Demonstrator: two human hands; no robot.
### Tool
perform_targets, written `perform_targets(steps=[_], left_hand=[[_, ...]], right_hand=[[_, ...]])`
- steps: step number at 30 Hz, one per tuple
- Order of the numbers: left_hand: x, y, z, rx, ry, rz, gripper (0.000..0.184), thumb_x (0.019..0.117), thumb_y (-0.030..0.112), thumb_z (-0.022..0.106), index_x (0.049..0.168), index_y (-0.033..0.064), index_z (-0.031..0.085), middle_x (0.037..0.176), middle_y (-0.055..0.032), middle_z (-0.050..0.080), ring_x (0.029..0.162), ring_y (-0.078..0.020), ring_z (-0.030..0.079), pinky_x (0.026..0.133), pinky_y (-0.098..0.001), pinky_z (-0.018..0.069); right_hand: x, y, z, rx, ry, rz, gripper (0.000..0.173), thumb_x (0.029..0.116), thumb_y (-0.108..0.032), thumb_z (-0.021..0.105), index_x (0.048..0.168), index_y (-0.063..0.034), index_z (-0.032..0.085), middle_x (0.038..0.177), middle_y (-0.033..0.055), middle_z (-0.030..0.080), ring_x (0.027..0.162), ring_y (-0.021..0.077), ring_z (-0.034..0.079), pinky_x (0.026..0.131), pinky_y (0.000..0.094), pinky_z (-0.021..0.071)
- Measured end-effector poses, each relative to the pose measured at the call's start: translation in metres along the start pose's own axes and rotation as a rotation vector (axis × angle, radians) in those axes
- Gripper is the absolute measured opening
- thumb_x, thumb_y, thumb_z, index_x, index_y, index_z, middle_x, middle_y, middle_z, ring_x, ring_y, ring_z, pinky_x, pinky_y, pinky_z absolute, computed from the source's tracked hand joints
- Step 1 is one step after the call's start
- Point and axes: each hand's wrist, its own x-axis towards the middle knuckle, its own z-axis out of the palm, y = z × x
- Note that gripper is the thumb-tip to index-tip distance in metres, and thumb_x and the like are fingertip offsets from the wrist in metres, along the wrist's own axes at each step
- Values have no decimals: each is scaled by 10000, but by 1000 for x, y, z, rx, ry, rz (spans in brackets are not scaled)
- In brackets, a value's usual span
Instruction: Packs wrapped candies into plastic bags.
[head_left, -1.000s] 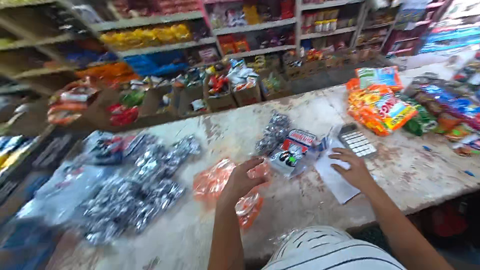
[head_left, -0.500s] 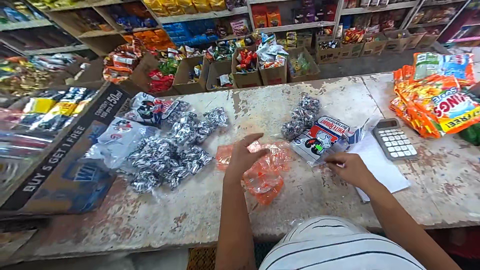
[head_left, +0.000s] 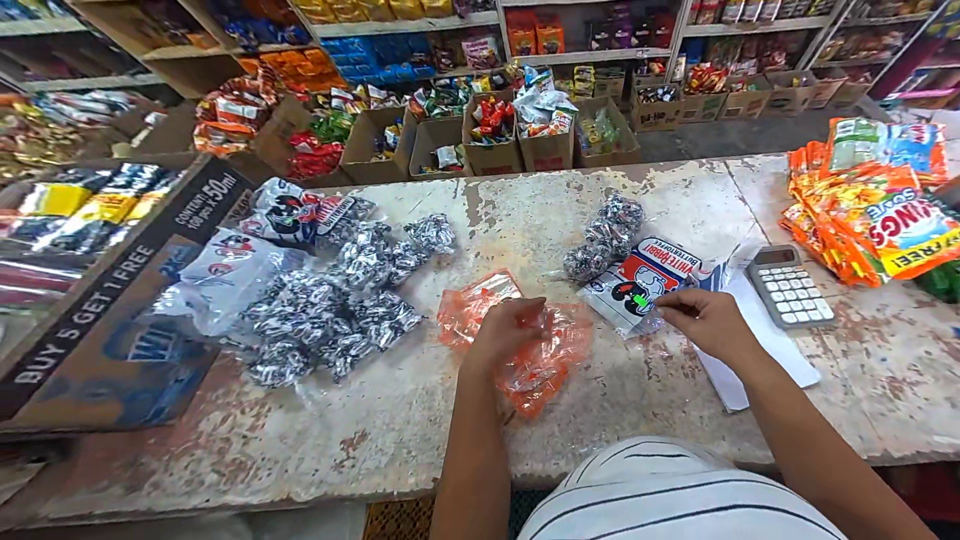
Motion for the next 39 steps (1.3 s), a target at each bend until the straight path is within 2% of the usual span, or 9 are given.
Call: perform_targets(steps=[4,7,9,14,17,24,32,35,39], left_hand=[[3,-3,5,90,76,17,364,899,96,759,1255,38,707,1131,-122,738,1069,-222,698,994,-432,540],[5,-21,7,234,164,34,594,830,184,841,1379,75,642,1398,-163,621,1373,-365,510,1177,-691,215],[6,-26,5,279,150,6,593,848,228,831,1381,56,632,1313,-169,669,1319,-382,553,1187,-718,140],[4,-33,6,181,293,146,161,928,189,745,995,49,789,984,-117,754,1002,-269,703,1051,-570,447],[-2,-31,5,-53,446,272,150,907,132,752,962,-5,728,923,-80,734,885,-140,698,880,-373,569],[3,-24,19,-211,553,527,111,851,26,753,921,-24,684,839,9,717,785,-3,674,802,-211,577],[7,-19,34,-249,581,558,140,822,-13,773,933,-40,692,859,-3,737,770,13,661,769,-177,561],[6,-11,38,-289,538,532,169,815,-28,774,961,-48,692,837,9,726,750,22,660,744,-170,566],[7,-8,41,-299,587,482,129,842,-19,758,945,-31,681,780,39,711,691,42,649,680,-152,563]], right_hand=[[14,-9,39,-180,-291,-17,196,978,-312,655,1058,-188,783,968,-23,760,868,107,715,838,371,601],[21,-11,75,-236,-477,109,417,968,-546,614,1126,-190,764,934,20,750,810,173,715,787,444,603],[25,-16,91,-203,-482,175,530,928,-634,622,1155,-171,741,893,58,739,761,216,709,745,482,601],[29,-16,105,-9,-153,38,233,955,-397,680,916,-188,775,806,-63,726,713,56,682,671,310,593],[27,-18,91,128,0,-61,169,987,-256,663,957,-133,774,821,-39,729,705,53,686,648,260,600],[13,-33,65,344,-3,-152,198,1005,-209,650,1105,-88,771,1121,46,725,986,107,691,801,260,589],[4,-42,34,387,-26,-196,299,924,-56,714,1219,-14,688,926,0,742,813,50,695,806,245,599],[-3,-7,17,144,-95,-41,312,938,-249,736,1209,-97,708,959,-9,740,860,88,706,768,296,604],[-36,61,18,-392,-216,4,681,631,-502,910,1234,-258,711,1276,25,647,1181,253,601,991,511,516]])
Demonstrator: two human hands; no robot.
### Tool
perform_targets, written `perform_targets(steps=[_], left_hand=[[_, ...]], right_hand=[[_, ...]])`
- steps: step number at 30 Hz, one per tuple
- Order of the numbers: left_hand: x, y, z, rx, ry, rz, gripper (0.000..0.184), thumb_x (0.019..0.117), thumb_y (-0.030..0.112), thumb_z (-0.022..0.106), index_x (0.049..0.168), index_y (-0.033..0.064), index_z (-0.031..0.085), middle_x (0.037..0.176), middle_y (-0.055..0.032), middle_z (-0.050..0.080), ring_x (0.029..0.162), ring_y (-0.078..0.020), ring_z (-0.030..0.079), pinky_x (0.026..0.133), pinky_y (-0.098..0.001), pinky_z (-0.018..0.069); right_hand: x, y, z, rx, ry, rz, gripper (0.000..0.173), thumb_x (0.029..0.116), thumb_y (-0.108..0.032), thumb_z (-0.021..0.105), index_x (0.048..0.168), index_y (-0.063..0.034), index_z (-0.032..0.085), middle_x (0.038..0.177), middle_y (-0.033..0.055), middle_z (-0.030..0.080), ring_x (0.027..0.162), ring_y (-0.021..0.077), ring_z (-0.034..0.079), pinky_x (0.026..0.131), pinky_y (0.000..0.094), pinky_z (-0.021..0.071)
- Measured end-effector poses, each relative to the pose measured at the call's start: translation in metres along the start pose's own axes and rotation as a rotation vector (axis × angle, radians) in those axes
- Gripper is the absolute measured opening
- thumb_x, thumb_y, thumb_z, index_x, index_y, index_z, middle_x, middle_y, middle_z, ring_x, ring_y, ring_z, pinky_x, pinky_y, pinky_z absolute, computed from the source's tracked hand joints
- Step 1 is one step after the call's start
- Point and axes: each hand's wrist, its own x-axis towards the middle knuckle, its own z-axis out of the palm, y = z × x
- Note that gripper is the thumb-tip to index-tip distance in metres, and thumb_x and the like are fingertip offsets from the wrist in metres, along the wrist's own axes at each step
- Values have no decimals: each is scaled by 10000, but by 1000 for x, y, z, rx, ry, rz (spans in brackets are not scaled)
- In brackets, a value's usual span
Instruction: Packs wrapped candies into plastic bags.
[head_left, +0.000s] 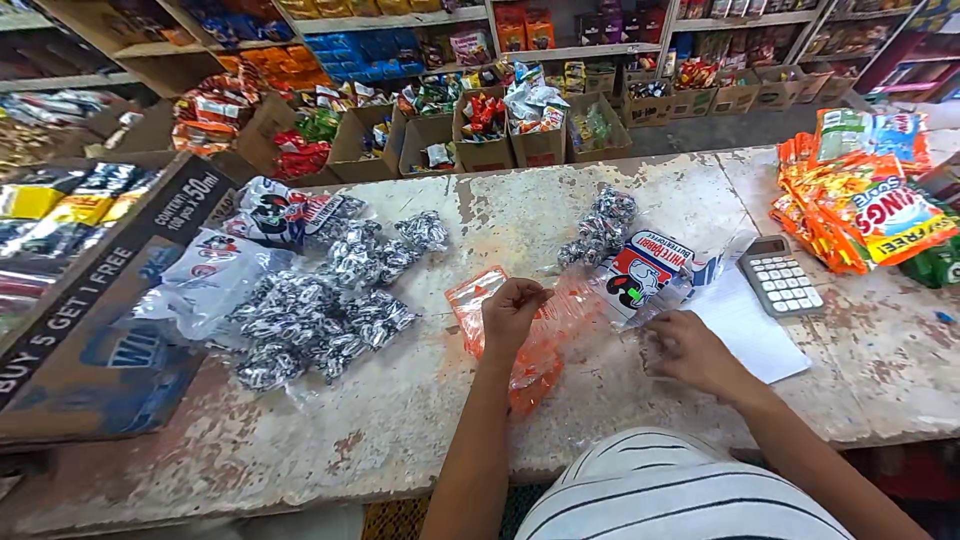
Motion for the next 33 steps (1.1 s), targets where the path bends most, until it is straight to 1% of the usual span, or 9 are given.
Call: perform_targets(steps=[5,8,10,13,15,18,21,26,33], left_hand=[[1,1,-5,33,-50,-147,229,909,-9,700,1125,-80,665,874,-38,738,758,-18,686,745,-212,585],[6,14,-1,-119,-191,-346,317,916,-30,694,1221,-58,613,953,-45,751,827,-88,716,796,-284,609],[17,39,5,-79,-481,-480,377,935,-1,674,1296,-50,582,1023,-83,745,869,-129,715,817,-316,601],[19,69,21,19,-1013,-505,456,928,49,696,1367,-7,584,1223,-140,684,1030,-193,689,914,-364,573],[16,81,30,-14,-1125,-461,598,893,145,772,1435,20,552,1365,-168,622,1197,-240,640,1012,-408,535],[32,112,48,-166,-922,-322,816,838,360,805,1478,-30,480,1457,-149,562,1338,-189,538,1129,-371,436],[49,127,68,-360,-671,-343,854,825,354,813,1447,-99,445,1364,-142,609,1260,-128,578,1082,-293,471],[64,105,107,-518,-439,-418,152,979,59,654,1047,-61,716,935,-86,758,866,-152,736,832,-320,621],[35,42,128,-571,-334,-615,252,1000,68,624,1223,-42,668,1014,-88,722,851,-146,699,769,-311,612]], right_hand=[[-31,12,37,84,252,-5,66,857,-390,769,885,-331,764,1078,-102,692,1081,114,612,955,372,503],[-28,9,22,224,275,7,57,947,-265,676,953,-227,717,945,-95,700,889,50,666,790,281,582],[-25,0,-12,468,309,10,109,1022,-140,572,1092,-93,641,914,-14,712,767,116,708,654,329,628],[-32,-14,-70,668,517,-14,123,1011,-92,591,1103,-24,634,879,24,699,731,147,687,653,349,614],[-39,-27,-98,743,658,-29,151,937,-35,679,1080,-39,631,868,10,690,738,121,675,682,317,609],[-42,-44,-119,889,678,-42,241,879,37,704,1073,-81,622,847,-25,689,739,80,679,701,275,616],[-34,-50,-118,970,573,-33,182,886,-21,717,1045,-61,636,821,-15,695,711,88,678,676,283,608],[-16,-28,-112,982,671,89,288,833,-28,785,1081,4,642,890,61,690,762,165,691,677,363,622],[-24,36,-99,1332,557,175,271,956,3,648,1222,1,602,1039,156,712,907,260,728,806,458,628]])
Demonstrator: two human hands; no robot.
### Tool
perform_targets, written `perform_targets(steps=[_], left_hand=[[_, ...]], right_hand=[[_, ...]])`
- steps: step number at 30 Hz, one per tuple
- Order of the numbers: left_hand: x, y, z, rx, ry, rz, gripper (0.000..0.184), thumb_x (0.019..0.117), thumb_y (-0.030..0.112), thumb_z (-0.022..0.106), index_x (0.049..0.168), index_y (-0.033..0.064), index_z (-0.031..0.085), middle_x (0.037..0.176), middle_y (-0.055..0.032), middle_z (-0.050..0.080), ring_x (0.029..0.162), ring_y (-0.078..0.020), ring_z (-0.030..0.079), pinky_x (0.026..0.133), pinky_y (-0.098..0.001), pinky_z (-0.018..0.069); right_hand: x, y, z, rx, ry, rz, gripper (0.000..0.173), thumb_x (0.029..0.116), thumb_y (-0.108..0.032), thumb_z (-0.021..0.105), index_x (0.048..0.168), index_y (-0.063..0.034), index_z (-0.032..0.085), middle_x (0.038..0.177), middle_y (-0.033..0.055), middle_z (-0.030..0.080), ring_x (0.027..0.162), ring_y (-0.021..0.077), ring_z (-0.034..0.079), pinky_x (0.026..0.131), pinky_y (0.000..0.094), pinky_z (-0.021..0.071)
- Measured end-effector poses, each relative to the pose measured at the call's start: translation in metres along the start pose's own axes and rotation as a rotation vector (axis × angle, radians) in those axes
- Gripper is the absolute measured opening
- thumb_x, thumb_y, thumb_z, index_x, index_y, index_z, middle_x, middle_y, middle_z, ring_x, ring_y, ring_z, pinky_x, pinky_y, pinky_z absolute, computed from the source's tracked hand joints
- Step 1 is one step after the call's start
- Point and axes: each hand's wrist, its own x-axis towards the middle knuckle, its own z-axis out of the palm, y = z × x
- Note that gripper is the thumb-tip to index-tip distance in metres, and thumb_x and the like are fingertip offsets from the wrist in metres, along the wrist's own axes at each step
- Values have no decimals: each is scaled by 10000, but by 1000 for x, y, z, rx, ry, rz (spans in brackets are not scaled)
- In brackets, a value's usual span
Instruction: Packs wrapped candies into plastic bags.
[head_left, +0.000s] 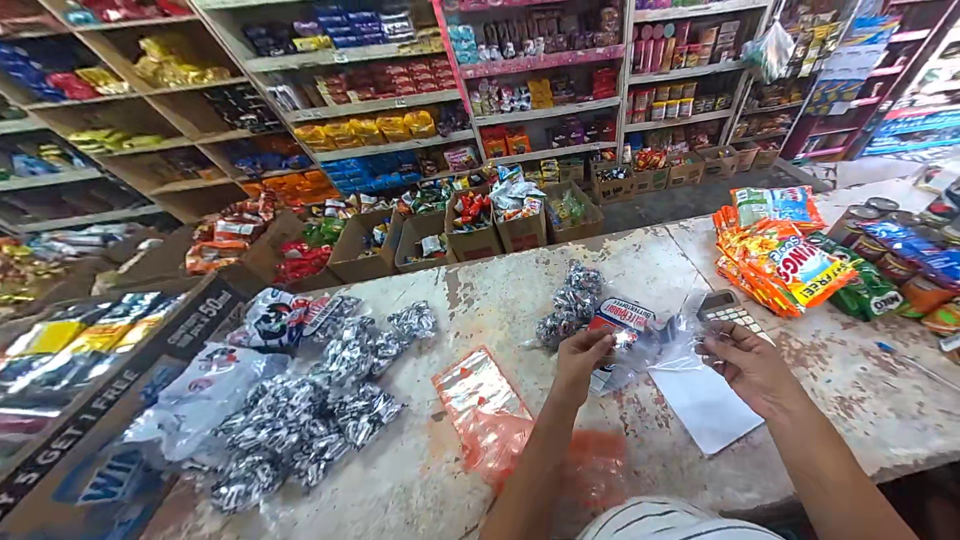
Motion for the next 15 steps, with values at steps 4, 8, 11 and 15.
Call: perform_targets(steps=[4,8,11,15], left_hand=[[-4,-10,-5,-16,107,-23,237,918,4,719,1144,-59,691,970,-107,737,817,-149,707,759,-302,616],[-5,-11,-6,54,243,139,365,824,-41,787,1166,-68,665,974,-102,738,842,-148,711,760,-300,619],[-7,-24,-2,369,376,542,583,787,90,849,1286,-74,595,1108,-127,703,969,-165,689,845,-307,592],[-27,-30,21,512,225,879,215,856,119,803,1054,58,746,967,-40,737,862,-123,711,788,-305,624]], right_hand=[[-1,3,-13,-47,25,-5,480,841,126,686,1282,-22,569,1042,128,706,926,240,721,812,438,628],[0,4,-22,-183,0,25,510,809,72,755,1292,-25,625,969,78,684,851,177,696,773,382,624],[-3,11,-12,-236,68,74,225,893,-78,756,1112,-38,720,897,59,704,743,125,652,668,310,571],[-17,16,37,-280,40,48,146,924,-133,742,1011,-22,707,862,56,700,744,131,658,693,323,579]])
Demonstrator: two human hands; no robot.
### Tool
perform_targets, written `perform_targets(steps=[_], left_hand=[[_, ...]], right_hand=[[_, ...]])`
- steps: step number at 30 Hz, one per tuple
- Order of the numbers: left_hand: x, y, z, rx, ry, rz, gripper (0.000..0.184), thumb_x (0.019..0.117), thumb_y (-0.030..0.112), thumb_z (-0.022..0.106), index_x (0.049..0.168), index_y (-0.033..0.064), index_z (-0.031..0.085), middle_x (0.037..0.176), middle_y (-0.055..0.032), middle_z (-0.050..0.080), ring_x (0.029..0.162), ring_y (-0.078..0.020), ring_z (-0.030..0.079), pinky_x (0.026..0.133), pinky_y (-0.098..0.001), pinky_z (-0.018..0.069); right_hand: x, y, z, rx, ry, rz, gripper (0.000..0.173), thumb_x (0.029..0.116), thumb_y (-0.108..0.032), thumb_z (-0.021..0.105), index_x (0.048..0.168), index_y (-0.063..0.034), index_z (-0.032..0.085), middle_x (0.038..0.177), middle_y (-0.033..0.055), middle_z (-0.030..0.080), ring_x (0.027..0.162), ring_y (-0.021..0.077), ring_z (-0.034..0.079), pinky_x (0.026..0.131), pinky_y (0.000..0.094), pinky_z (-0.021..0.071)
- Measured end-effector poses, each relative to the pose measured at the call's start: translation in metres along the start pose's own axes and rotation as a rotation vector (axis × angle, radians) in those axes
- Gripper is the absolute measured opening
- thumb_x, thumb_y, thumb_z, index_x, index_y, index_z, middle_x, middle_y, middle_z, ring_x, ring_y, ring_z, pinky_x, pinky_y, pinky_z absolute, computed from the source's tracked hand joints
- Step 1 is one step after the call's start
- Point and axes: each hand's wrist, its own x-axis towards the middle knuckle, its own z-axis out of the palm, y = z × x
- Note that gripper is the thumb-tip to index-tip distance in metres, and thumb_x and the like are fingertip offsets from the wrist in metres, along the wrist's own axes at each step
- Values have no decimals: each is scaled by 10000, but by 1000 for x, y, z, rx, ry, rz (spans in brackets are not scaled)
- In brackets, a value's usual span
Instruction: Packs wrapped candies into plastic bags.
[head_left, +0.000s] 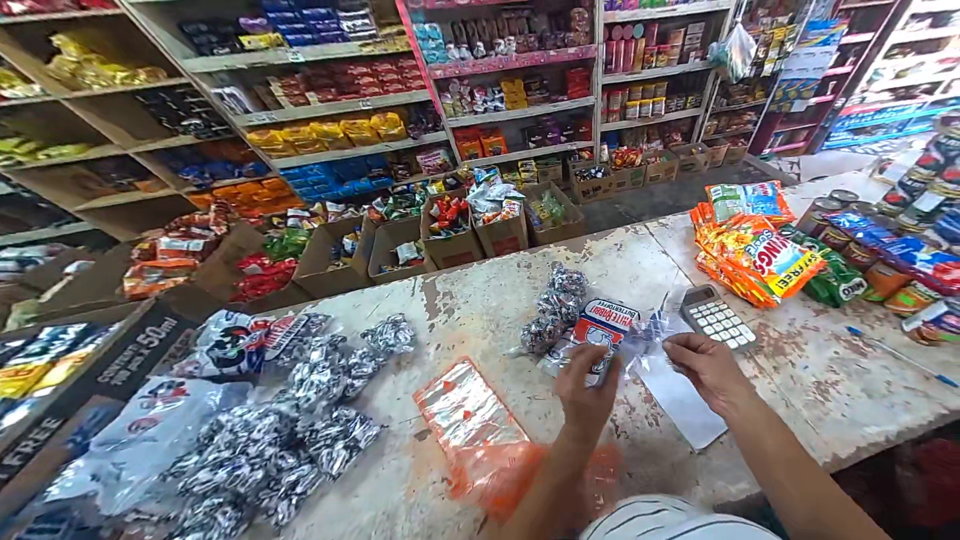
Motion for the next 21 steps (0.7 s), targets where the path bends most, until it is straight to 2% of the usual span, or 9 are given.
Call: perform_targets(steps=[2,4,6,9,12,13,15,18,21], left_hand=[[-9,6,8,-127,-168,-48,230,864,164,813,1069,73,761,897,-7,744,758,-96,704,677,-278,618],[-13,4,12,-300,-249,-184,344,837,150,843,1131,32,709,943,-38,736,789,-137,711,688,-315,628],[-10,0,10,-417,-199,-295,334,810,71,848,1091,-10,687,960,-77,742,816,-177,726,737,-351,641],[2,-2,3,-492,-120,-435,299,806,-15,821,1057,-48,662,940,-111,747,829,-185,732,781,-346,636],[11,-3,-1,-491,-89,-567,268,845,9,795,1069,-56,665,906,-109,734,793,-166,711,745,-319,619],[12,-3,-3,-480,-73,-604,236,875,31,771,1075,-55,681,898,-101,730,774,-153,701,723,-303,614],[16,-2,-6,-459,-36,-650,171,928,59,727,1056,-55,722,872,-90,735,726,-129,686,689,-277,602],[19,-3,-11,-445,-47,-675,133,967,76,674,1034,-27,723,792,-34,691,619,-72,598,589,-223,530],[20,-10,-16,-488,-144,-722,166,998,117,644,1078,-13,709,814,-38,667,574,-58,535,520,-207,473]], right_hand=[[-8,1,27,-27,-48,-65,167,932,-142,735,1028,-10,697,901,59,708,807,142,677,758,343,591],[-13,7,49,-4,-94,-119,149,955,-117,698,1046,0,719,996,76,724,886,154,691,803,342,601],[-17,7,63,51,-139,-106,177,1006,-104,626,1075,13,739,1104,95,736,993,161,698,873,335,591],[-18,4,69,106,-178,-135,256,1045,-80,503,1064,49,723,1137,128,723,1055,191,688,933,359,575],[-14,3,68,36,-252,-193,320,1018,-78,432,1041,29,733,1224,114,712,1161,201,651,978,379,537],[-13,4,69,4,-268,-215,315,995,-67,430,1011,17,734,1244,105,709,1199,197,636,995,384,524],[-12,6,69,-36,-283,-232,308,993,-64,455,1034,9,751,1291,101,697,1274,203,604,1055,399,503],[-10,4,71,96,-210,-148,243,1022,-46,525,1104,55,730,1240,129,716,1200,206,655,1038,381,527],[1,3,67,553,-99,117,205,1031,-36,516,1138,80,647,1099,175,720,1000,238,715,943,393,586]])
